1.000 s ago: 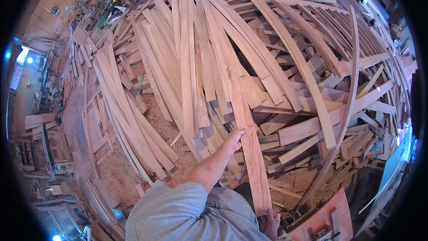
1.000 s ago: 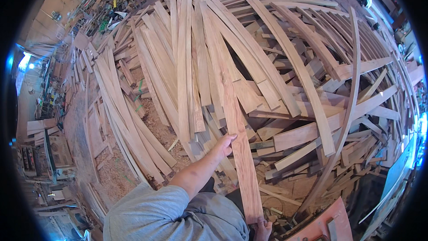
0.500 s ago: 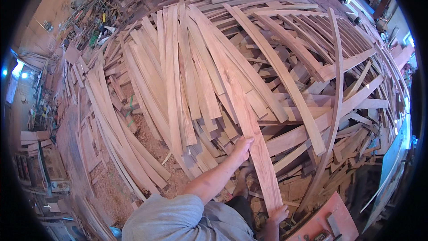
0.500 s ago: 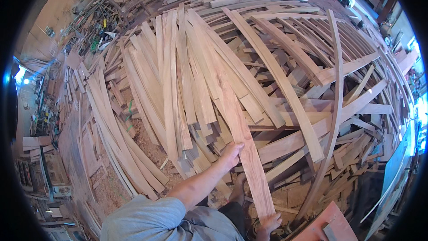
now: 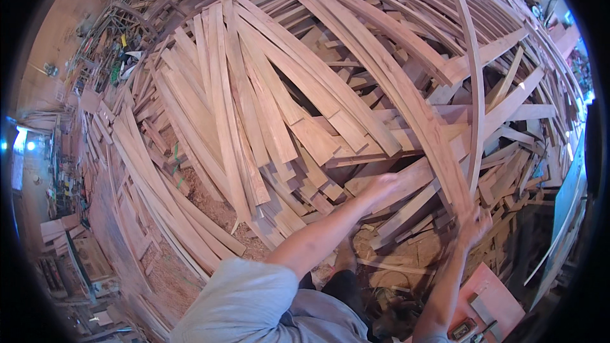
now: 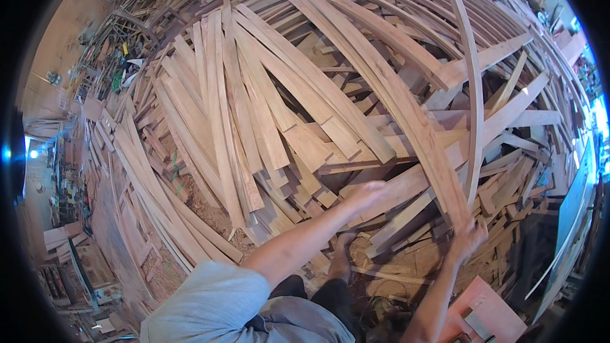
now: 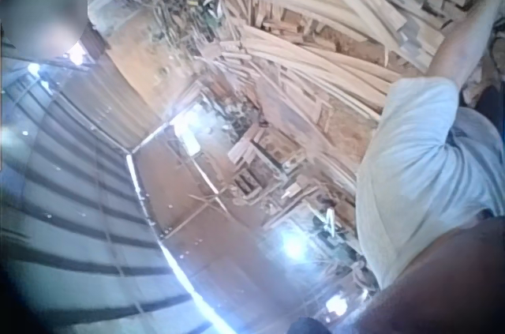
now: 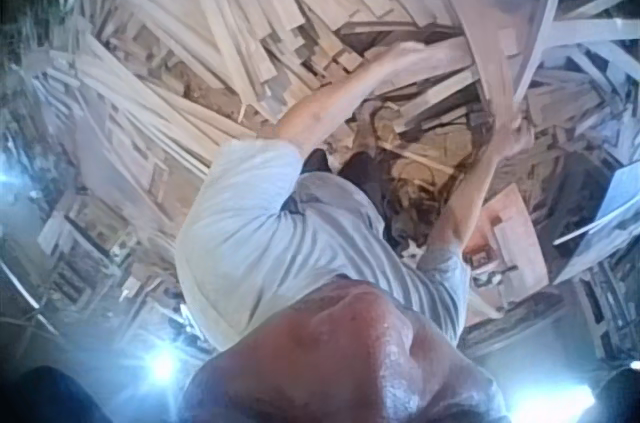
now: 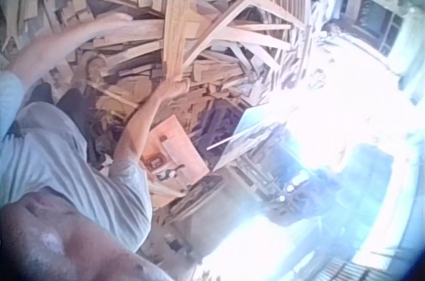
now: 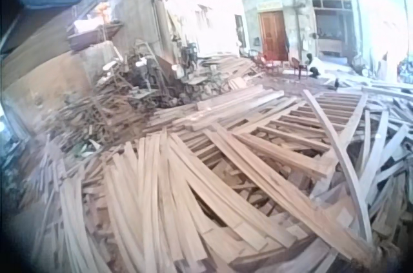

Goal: The person sorts through a large pile of wooden planks in a workshop, picking up individual pieces, measuring them with a tape measure, and placing them back into the pile.

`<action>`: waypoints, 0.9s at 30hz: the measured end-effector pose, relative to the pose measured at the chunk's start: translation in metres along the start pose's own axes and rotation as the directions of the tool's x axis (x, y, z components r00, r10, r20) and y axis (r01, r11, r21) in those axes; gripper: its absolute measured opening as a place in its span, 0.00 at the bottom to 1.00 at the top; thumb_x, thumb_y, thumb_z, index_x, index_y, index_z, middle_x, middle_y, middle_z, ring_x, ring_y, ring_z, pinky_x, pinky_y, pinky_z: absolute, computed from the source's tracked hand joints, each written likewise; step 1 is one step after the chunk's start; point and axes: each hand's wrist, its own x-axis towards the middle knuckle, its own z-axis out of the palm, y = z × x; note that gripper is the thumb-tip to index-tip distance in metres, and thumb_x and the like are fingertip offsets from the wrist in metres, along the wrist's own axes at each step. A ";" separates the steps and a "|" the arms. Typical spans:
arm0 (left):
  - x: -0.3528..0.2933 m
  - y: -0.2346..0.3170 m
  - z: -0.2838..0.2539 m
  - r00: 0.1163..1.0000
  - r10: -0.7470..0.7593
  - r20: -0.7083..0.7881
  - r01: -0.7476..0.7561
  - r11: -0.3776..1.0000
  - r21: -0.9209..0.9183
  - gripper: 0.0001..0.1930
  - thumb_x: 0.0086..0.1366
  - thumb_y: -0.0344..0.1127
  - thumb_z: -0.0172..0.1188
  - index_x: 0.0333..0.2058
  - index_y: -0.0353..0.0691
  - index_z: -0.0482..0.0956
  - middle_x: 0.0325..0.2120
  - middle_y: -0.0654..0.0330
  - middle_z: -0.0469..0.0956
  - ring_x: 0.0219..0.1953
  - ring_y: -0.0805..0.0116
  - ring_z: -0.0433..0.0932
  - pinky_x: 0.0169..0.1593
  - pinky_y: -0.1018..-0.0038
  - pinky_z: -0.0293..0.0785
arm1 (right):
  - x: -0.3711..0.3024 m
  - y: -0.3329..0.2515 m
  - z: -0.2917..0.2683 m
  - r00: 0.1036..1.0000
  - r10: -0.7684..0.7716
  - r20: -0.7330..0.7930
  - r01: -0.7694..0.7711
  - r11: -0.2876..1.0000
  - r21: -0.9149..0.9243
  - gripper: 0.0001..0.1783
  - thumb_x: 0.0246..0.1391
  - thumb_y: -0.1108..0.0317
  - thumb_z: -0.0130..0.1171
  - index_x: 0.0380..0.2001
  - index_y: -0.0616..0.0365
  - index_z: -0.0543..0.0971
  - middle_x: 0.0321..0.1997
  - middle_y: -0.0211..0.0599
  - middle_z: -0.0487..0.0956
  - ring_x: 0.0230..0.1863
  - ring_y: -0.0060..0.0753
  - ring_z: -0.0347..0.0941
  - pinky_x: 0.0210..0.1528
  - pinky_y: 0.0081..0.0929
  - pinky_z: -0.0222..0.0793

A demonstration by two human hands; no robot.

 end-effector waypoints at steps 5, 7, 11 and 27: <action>-0.096 -0.158 -0.054 0.942 -0.325 -0.082 0.283 0.901 -0.327 0.14 0.70 0.45 0.52 0.41 0.44 0.81 0.31 0.68 0.78 0.31 0.79 0.73 0.32 0.81 0.67 | -0.057 -0.121 0.140 0.786 -0.479 0.391 0.313 0.853 0.417 0.19 0.54 0.65 0.65 0.41 0.70 0.73 0.57 0.52 0.71 0.57 0.54 0.69 0.58 0.41 0.67; -0.137 -0.176 -0.069 0.890 -0.443 -0.107 0.381 0.853 -0.355 0.16 0.70 0.46 0.54 0.46 0.42 0.79 0.37 0.63 0.81 0.38 0.74 0.78 0.40 0.77 0.73 | -0.068 -0.135 0.202 0.627 -0.586 0.514 0.432 0.810 0.397 0.23 0.47 0.63 0.69 0.39 0.69 0.73 0.59 0.56 0.69 0.60 0.57 0.65 0.61 0.46 0.64; -0.199 -0.197 -0.116 0.710 -0.608 -0.356 0.368 0.751 -0.549 0.17 0.68 0.42 0.58 0.51 0.40 0.76 0.44 0.59 0.80 0.46 0.68 0.79 0.51 0.73 0.74 | -0.079 -0.121 0.324 0.580 -0.547 0.604 0.565 0.804 0.186 0.34 0.34 0.56 0.76 0.41 0.67 0.74 0.65 0.58 0.62 0.64 0.60 0.60 0.63 0.47 0.62; -0.158 -0.116 -0.170 0.840 -0.383 -0.385 -0.048 0.653 -0.756 0.27 0.67 0.58 0.55 0.52 0.42 0.72 0.47 0.62 0.78 0.46 0.70 0.77 0.50 0.71 0.73 | -0.192 -0.137 -0.042 -0.639 -0.351 0.685 -0.753 0.467 -0.463 0.33 0.50 0.63 0.65 0.58 0.62 0.66 0.46 0.38 0.78 0.45 0.38 0.76 0.51 0.29 0.73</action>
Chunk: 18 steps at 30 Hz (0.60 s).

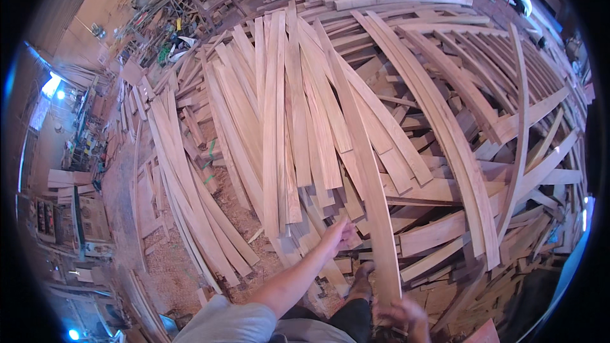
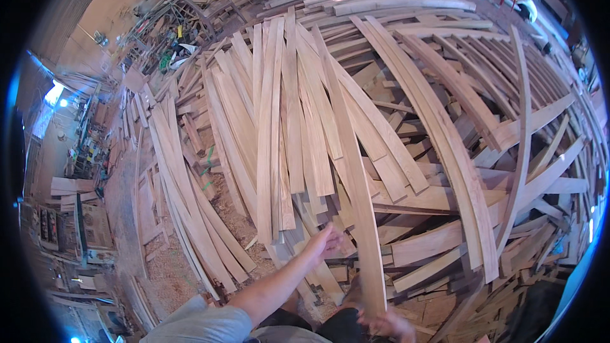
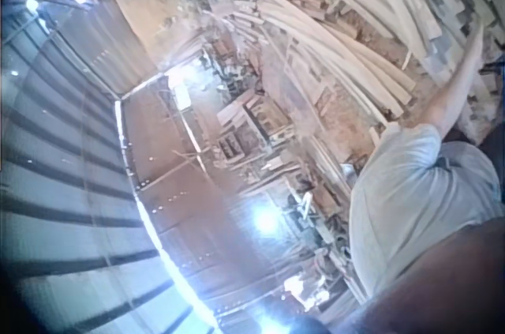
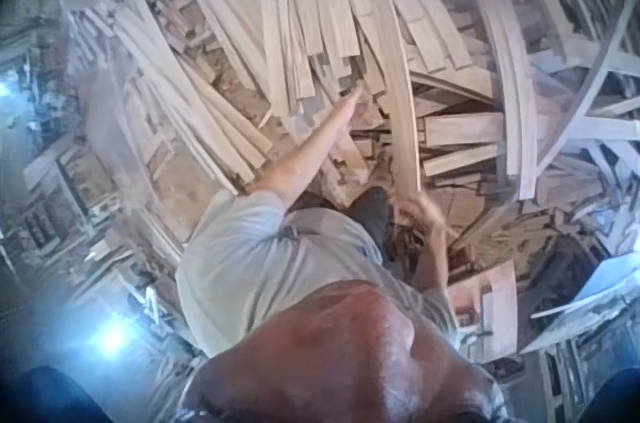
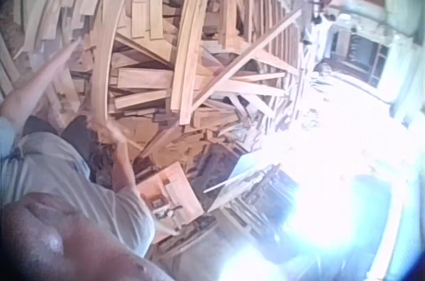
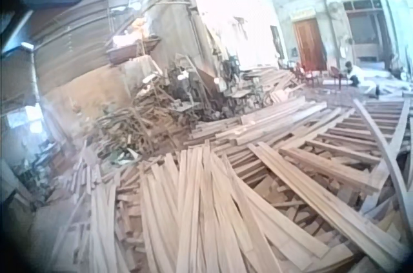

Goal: The person sorts through a large pile of wooden planks in a workshop, picking up individual pieces, measuring them with a tape measure, and placing them back into the pile.

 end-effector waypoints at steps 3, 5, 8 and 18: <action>0.010 0.018 0.039 0.997 -0.035 0.067 0.045 0.987 -0.155 0.26 0.67 0.57 0.56 0.52 0.42 0.72 0.46 0.63 0.78 0.45 0.71 0.77 0.49 0.74 0.75 | -0.077 0.116 0.030 0.963 -0.180 -0.200 0.234 0.928 0.289 0.21 0.61 0.59 0.55 0.52 0.60 0.73 0.55 0.48 0.75 0.42 0.43 0.78 0.48 0.40 0.77; 0.003 0.017 0.050 0.986 -0.019 0.164 0.044 0.988 -0.145 0.25 0.67 0.55 0.57 0.53 0.43 0.72 0.43 0.64 0.78 0.42 0.73 0.77 0.43 0.77 0.76 | -0.102 0.154 0.045 0.953 -0.228 -0.199 0.253 0.961 0.111 0.19 0.63 0.57 0.51 0.51 0.57 0.74 0.54 0.50 0.76 0.48 0.47 0.76 0.52 0.43 0.74; 0.025 -0.018 0.041 0.958 -0.031 0.283 0.038 0.999 -0.018 0.23 0.67 0.51 0.58 0.54 0.45 0.72 0.37 0.66 0.78 0.35 0.77 0.77 0.33 0.82 0.73 | -0.128 0.243 0.012 0.924 -0.346 -0.164 0.381 0.866 0.323 0.17 0.64 0.57 0.50 0.50 0.54 0.75 0.56 0.52 0.74 0.52 0.48 0.72 0.56 0.47 0.69; -0.010 -0.016 0.118 0.930 -0.094 0.355 0.067 0.994 0.087 0.15 0.67 0.47 0.59 0.46 0.47 0.76 0.33 0.66 0.80 0.28 0.79 0.74 0.29 0.81 0.70 | -0.043 0.227 -0.098 0.091 -0.494 -0.865 0.220 0.857 -0.466 0.33 0.53 0.57 0.64 0.55 0.69 0.69 0.48 0.52 0.77 0.44 0.44 0.77 0.43 0.32 0.73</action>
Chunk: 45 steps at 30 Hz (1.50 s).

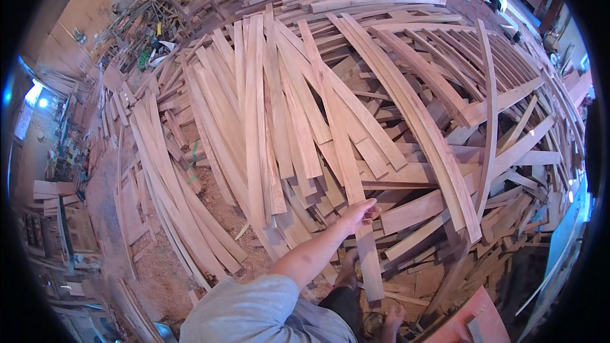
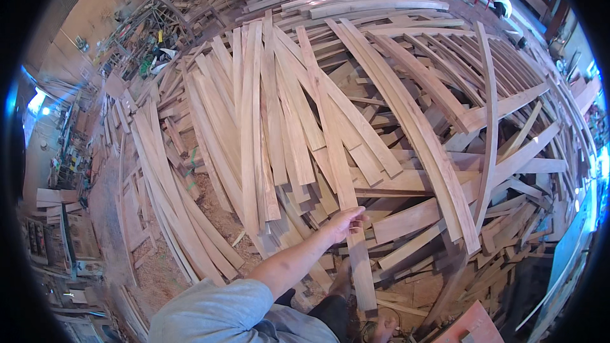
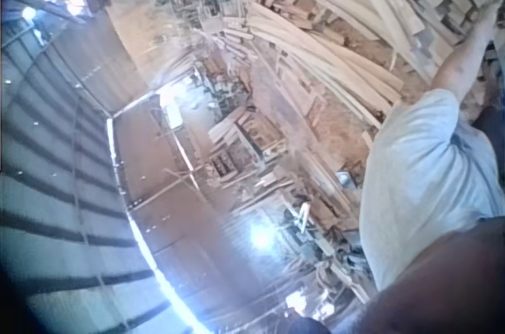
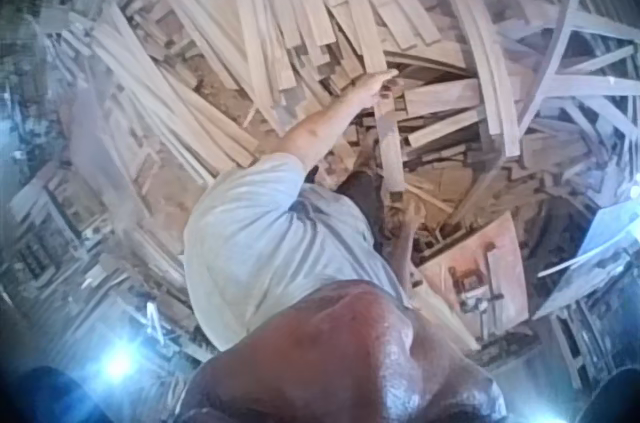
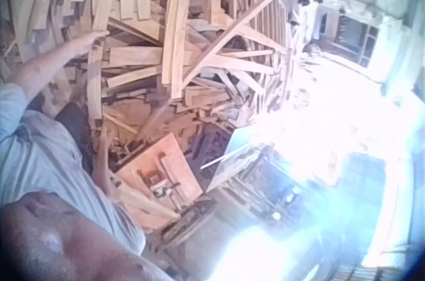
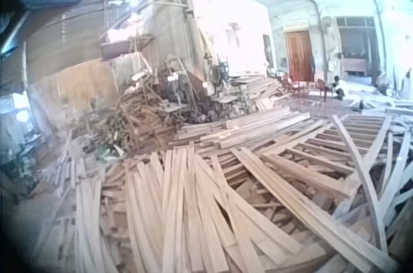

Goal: The person sorts through a large pile of wooden planks in a workshop, picking up individual pieces, measuring them with a tape measure, and placing them back into the pile.

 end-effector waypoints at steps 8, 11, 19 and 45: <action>-0.028 -0.032 -0.099 0.956 -0.084 -0.280 0.136 0.976 0.172 0.13 0.69 0.46 0.55 0.46 0.46 0.75 0.33 0.67 0.80 0.30 0.79 0.76 0.35 0.78 0.74 | 0.069 0.080 0.064 0.783 0.566 0.260 -0.615 0.767 0.182 0.53 0.46 0.42 0.68 0.67 0.54 0.53 0.66 0.48 0.63 0.61 0.40 0.64 0.56 0.46 0.61; -0.043 -0.048 -0.155 0.897 -0.144 -0.419 0.183 0.982 0.055 0.11 0.69 0.44 0.55 0.45 0.47 0.75 0.33 0.66 0.80 0.30 0.77 0.77 0.36 0.76 0.75 | 0.069 0.081 0.081 0.689 0.711 0.143 -0.724 0.684 0.088 0.57 0.44 0.38 0.67 0.69 0.41 0.46 0.70 0.41 0.58 0.65 0.38 0.58 0.57 0.50 0.56; -0.019 -0.053 -0.132 0.855 -0.023 -0.517 0.201 0.936 0.291 0.13 0.67 0.48 0.57 0.36 0.44 0.78 0.28 0.66 0.78 0.29 0.76 0.74 0.33 0.74 0.72 | 0.090 0.101 0.092 0.852 0.476 0.217 -0.505 0.639 0.580 0.51 0.47 0.45 0.70 0.67 0.54 0.56 0.65 0.45 0.65 0.59 0.43 0.68 0.57 0.43 0.63; 0.167 0.014 0.173 0.958 0.255 -0.133 -0.265 0.962 -0.069 0.18 0.65 0.34 0.59 0.51 0.33 0.71 0.46 0.55 0.77 0.49 0.65 0.76 0.53 0.68 0.73 | 0.088 -0.166 -0.036 0.767 -0.034 -0.641 0.118 0.989 0.089 0.33 0.59 0.43 0.57 0.35 0.71 0.72 0.34 0.52 0.76 0.38 0.42 0.73 0.44 0.39 0.69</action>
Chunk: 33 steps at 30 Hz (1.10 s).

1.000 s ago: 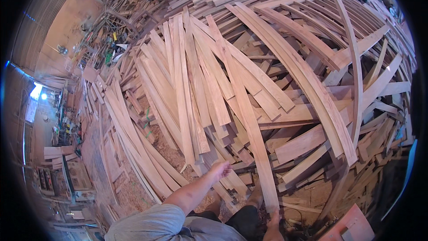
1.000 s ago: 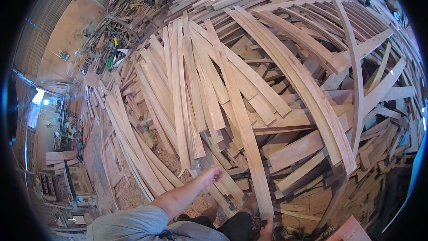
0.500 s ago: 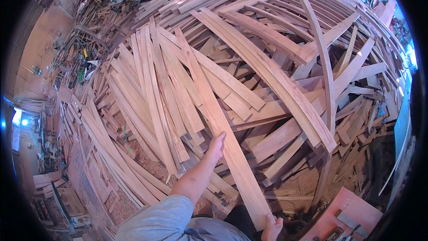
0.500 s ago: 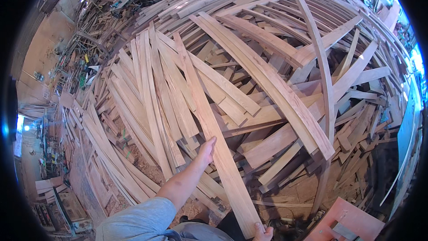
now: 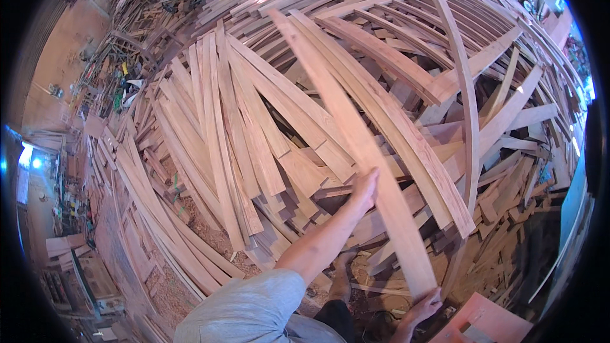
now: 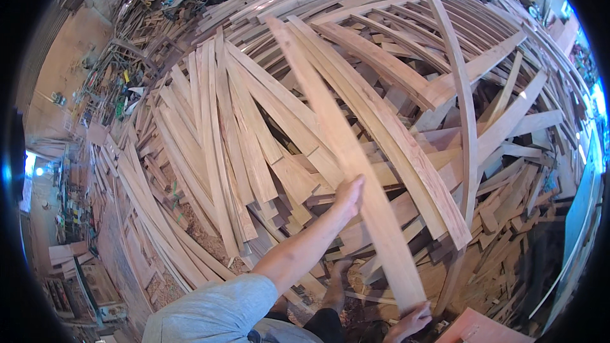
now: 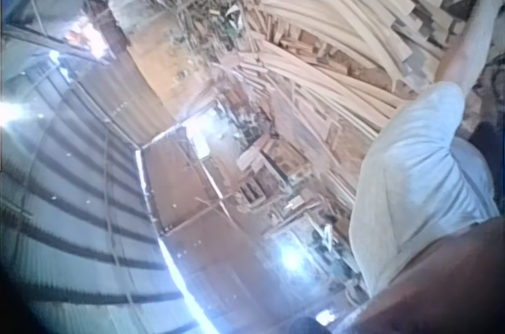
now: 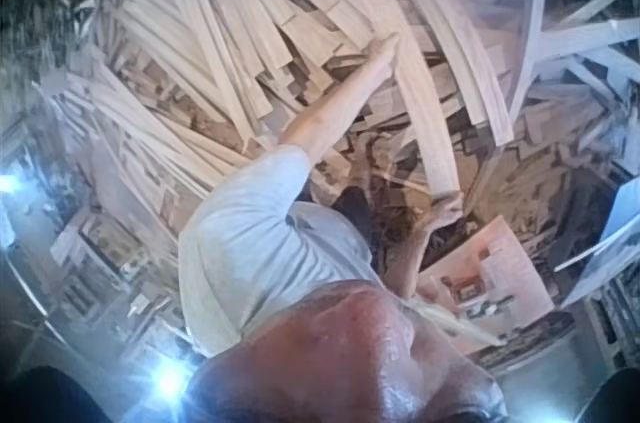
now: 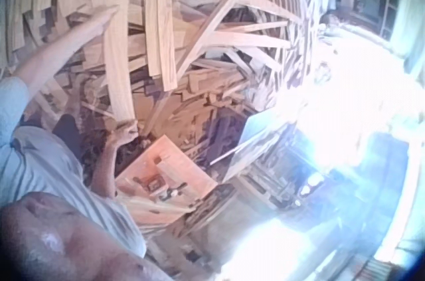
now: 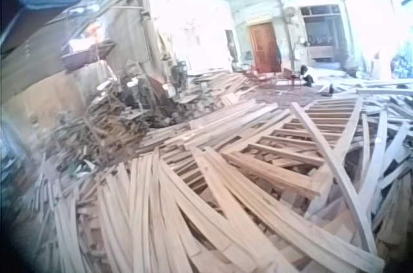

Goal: The person sorts through a large pile of wooden planks in a workshop, picking up individual pieces, measuring them with a tape measure, and placing them back into the pile.

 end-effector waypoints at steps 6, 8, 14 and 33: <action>0.036 -0.041 0.020 0.956 0.149 0.253 -0.294 0.459 0.838 0.29 0.65 0.50 0.58 0.59 0.40 0.68 0.46 0.58 0.78 0.48 0.66 0.77 0.49 0.71 0.73 | 0.091 -0.074 0.075 0.943 -0.325 -0.071 0.312 0.939 -0.146 0.32 0.62 0.56 0.58 0.61 0.68 0.64 0.60 0.57 0.65 0.61 0.47 0.64 0.63 0.41 0.59; 0.022 -0.037 -0.015 0.965 -0.041 0.258 -0.188 0.575 0.796 0.28 0.66 0.51 0.58 0.58 0.40 0.70 0.45 0.59 0.78 0.46 0.68 0.77 0.48 0.74 0.72 | 0.068 -0.084 0.100 0.685 -0.727 -0.059 0.690 0.672 -0.268 0.33 0.57 0.63 0.63 0.61 0.68 0.64 0.60 0.55 0.66 0.61 0.48 0.64 0.65 0.38 0.58; -0.100 -0.026 -0.237 0.944 -0.264 -0.196 0.328 0.787 0.523 0.16 0.68 0.47 0.55 0.47 0.43 0.78 0.39 0.64 0.80 0.39 0.75 0.78 0.41 0.77 0.75 | -0.025 -0.059 0.247 0.481 -0.654 0.584 0.724 0.672 0.156 0.26 0.51 0.69 0.66 0.51 0.66 0.70 0.53 0.51 0.71 0.57 0.52 0.68 0.60 0.41 0.64; -0.362 -0.068 -0.619 0.427 -0.240 -0.872 0.684 0.716 0.138 0.17 0.65 0.45 0.61 0.42 0.35 0.78 0.31 0.60 0.79 0.31 0.71 0.77 0.33 0.76 0.73 | -0.125 -0.077 0.566 0.006 -0.778 0.629 0.949 0.204 0.242 0.26 0.53 0.61 0.64 0.46 0.72 0.71 0.57 0.58 0.69 0.58 0.61 0.67 0.60 0.45 0.65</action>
